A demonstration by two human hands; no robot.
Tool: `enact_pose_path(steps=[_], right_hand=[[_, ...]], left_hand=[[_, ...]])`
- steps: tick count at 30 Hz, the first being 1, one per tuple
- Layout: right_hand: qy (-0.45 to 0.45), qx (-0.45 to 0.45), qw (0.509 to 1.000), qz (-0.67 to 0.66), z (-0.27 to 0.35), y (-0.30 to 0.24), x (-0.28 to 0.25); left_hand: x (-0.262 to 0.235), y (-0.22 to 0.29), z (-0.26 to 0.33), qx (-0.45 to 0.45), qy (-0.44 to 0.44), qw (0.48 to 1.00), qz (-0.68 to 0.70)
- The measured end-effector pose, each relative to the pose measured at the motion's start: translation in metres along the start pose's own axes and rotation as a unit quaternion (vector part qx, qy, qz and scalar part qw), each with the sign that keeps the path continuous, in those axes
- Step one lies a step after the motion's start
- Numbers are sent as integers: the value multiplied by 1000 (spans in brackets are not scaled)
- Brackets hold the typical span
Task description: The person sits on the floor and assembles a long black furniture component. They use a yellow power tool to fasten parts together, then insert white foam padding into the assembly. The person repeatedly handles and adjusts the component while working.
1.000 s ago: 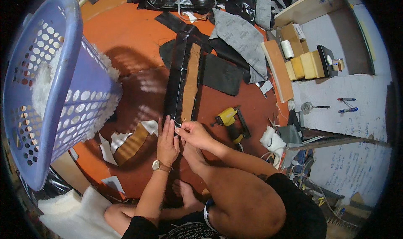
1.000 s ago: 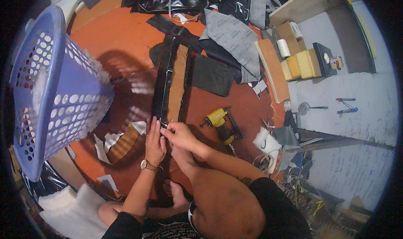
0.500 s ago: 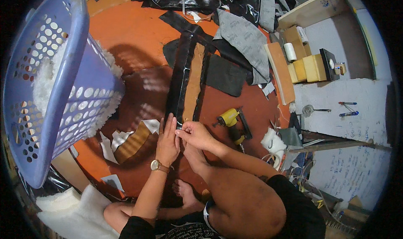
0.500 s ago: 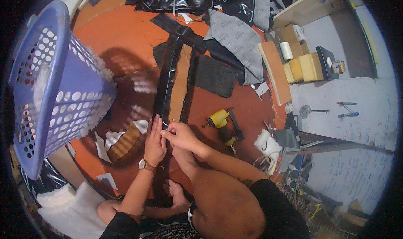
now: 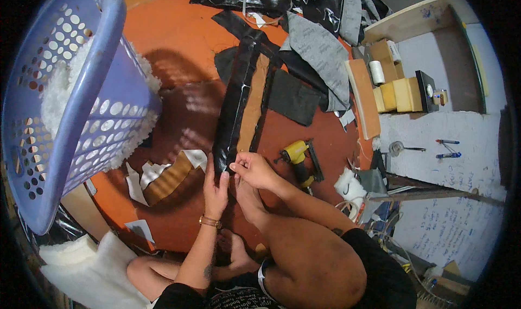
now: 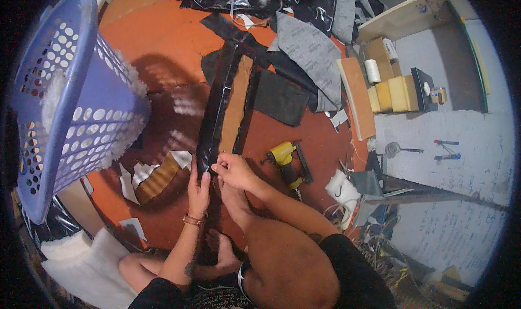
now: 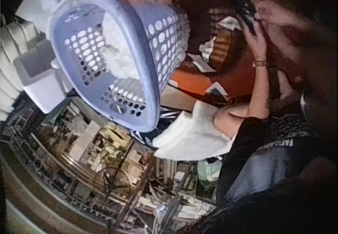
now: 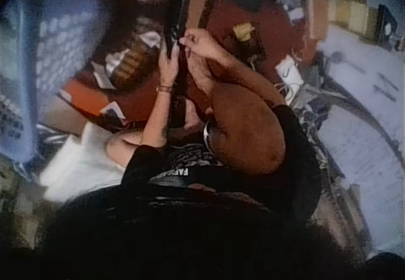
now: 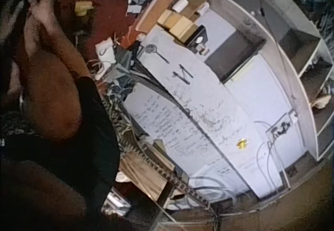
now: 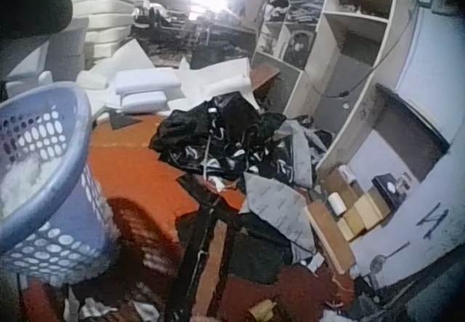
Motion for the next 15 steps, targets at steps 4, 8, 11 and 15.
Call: enact_pose_path(steps=[4,8,11,15], right_hand=[[-12,26,998,-53,-1,3,1],[7,0,1000,17,-5,12,4],[48,-19,998,37,-3,7,2],[229,-191,942,153,34,-6,-38]], left_hand=[[20,21,-12,-17,77,997,-26],[23,18,-11,33,103,987,-119],[22,21,-13,25,95,978,-186],[20,21,-12,6,86,981,-173]])
Point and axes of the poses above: each hand's wrist, its own z-axis away from the middle knuckle, its own x-axis out of the palm, y = z × x, the point moved 3 cm from there along -z, towards the middle knuckle, and after that the axes turned 7 degrees about -y, right-handed, at the moved point
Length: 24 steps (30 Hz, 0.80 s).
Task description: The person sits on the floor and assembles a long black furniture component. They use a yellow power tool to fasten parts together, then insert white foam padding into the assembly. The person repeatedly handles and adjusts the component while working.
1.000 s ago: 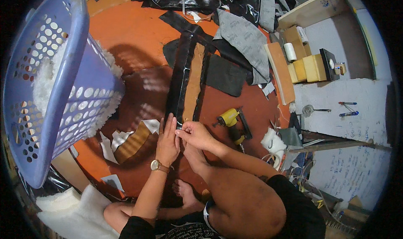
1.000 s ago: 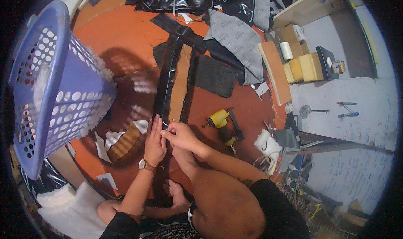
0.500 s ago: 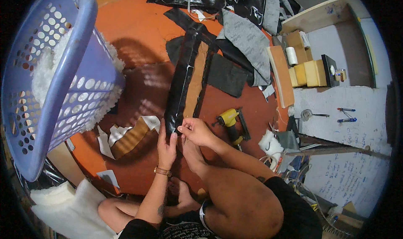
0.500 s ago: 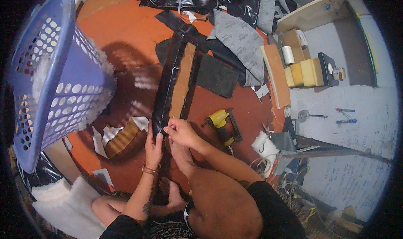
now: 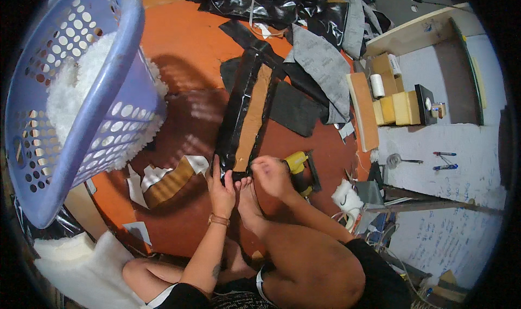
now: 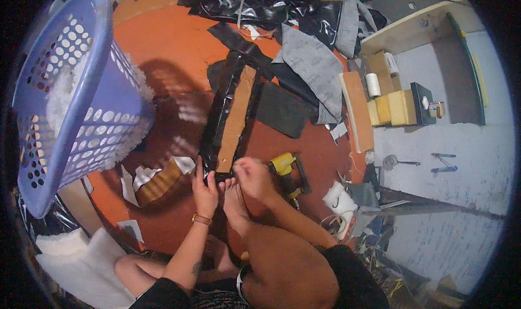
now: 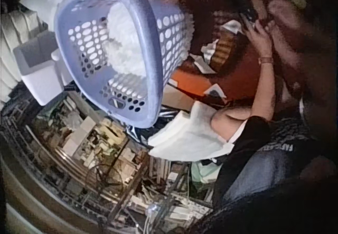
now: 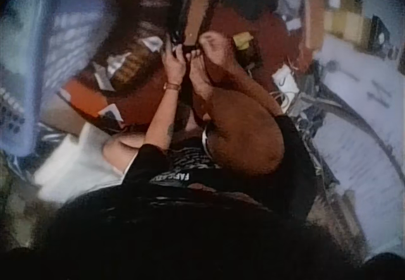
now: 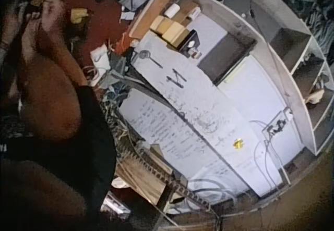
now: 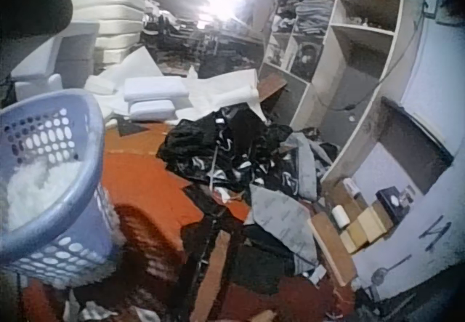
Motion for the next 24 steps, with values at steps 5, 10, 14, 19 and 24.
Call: enact_pose_path(steps=[5,10,14,19,24], right_hand=[[95,229,926,285,56,44,-82],[-41,342,891,294,80,76,-92],[-63,329,892,304,79,79,-87],[-37,307,921,235,76,76,-87],[-143,391,864,284,46,39,-95]], left_hand=[[0,-7,-1,27,37,999,-10],[-6,-8,-5,-8,38,999,8],[-44,11,-8,16,60,998,-15],[-107,57,12,156,103,968,-170],[-192,112,74,226,149,952,-139]])
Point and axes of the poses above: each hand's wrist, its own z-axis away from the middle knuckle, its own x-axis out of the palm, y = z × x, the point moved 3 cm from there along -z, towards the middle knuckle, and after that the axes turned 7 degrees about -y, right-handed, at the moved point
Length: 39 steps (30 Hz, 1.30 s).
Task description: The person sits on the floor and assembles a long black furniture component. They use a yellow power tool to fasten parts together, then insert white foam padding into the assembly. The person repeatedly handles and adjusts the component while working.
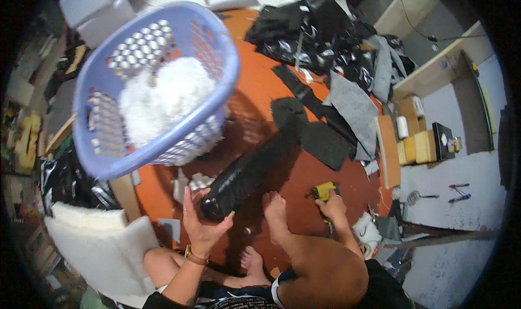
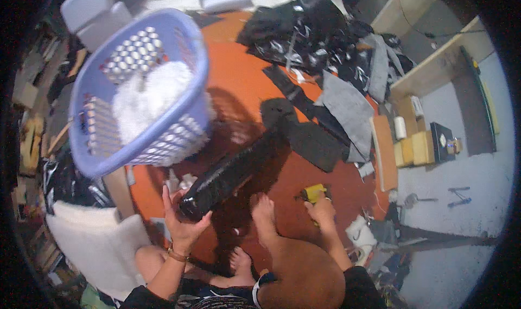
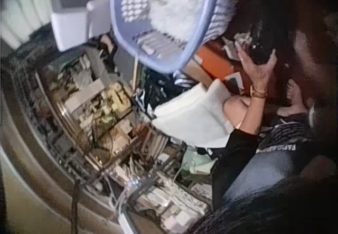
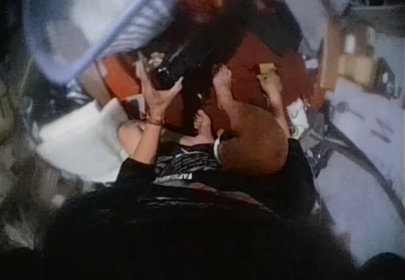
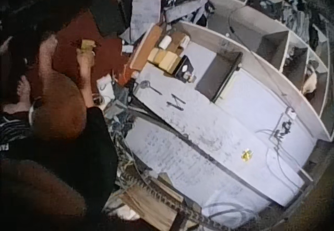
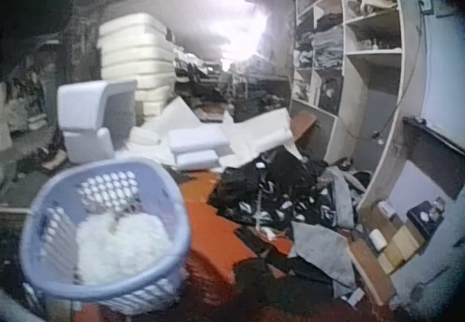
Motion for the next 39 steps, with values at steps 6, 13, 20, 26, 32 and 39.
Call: enact_pose_path(steps=[6,13,20,26,32,39], right_hand=[[56,-292,920,-255,59,-76,-92],[-161,-860,484,-24,414,-212,-216],[21,-961,274,-4,566,-199,-155],[-12,-796,605,-5,525,-205,-181],[-49,-533,798,277,307,-275,-54],[-178,-607,774,29,201,-291,95]], left_hand=[[-125,65,36,-54,4,998,-27],[-221,94,77,-78,-118,979,-145],[-228,66,85,22,-62,998,-24],[-194,5,161,-103,28,829,549],[-173,0,173,-150,115,896,402],[-91,1,165,2,157,978,140]])
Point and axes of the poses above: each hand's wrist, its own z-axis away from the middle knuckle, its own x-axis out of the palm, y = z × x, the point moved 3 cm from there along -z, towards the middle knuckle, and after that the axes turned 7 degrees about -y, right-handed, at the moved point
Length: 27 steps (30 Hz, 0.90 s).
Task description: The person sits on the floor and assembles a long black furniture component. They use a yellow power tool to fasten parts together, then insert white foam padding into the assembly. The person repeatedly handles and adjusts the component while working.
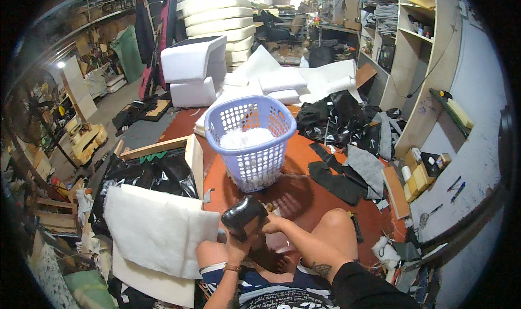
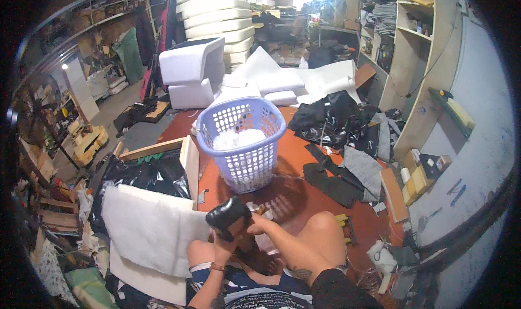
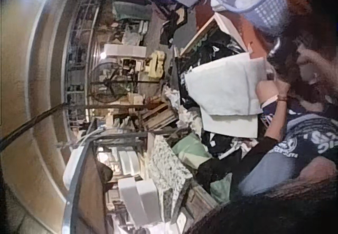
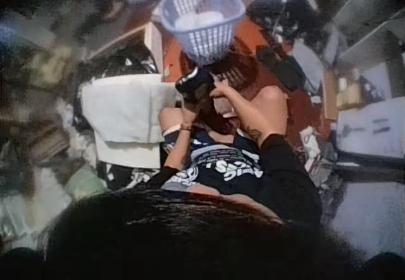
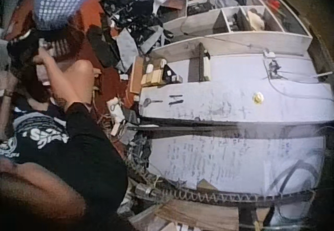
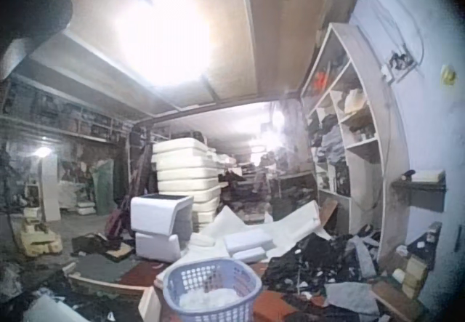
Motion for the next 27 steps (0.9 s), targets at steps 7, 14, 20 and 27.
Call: enact_pose_path(steps=[7,14,20,27], right_hand=[[129,-162,965,-159,29,-133,-11],[176,-190,948,-185,42,-156,14],[100,-146,962,-210,56,-234,17],[328,-195,891,-245,70,-276,34]], left_hand=[[-65,34,-20,-127,-11,982,140],[-85,97,-5,-235,49,970,32],[-141,195,-37,-27,126,991,28],[-140,209,-83,-26,103,978,-179]])
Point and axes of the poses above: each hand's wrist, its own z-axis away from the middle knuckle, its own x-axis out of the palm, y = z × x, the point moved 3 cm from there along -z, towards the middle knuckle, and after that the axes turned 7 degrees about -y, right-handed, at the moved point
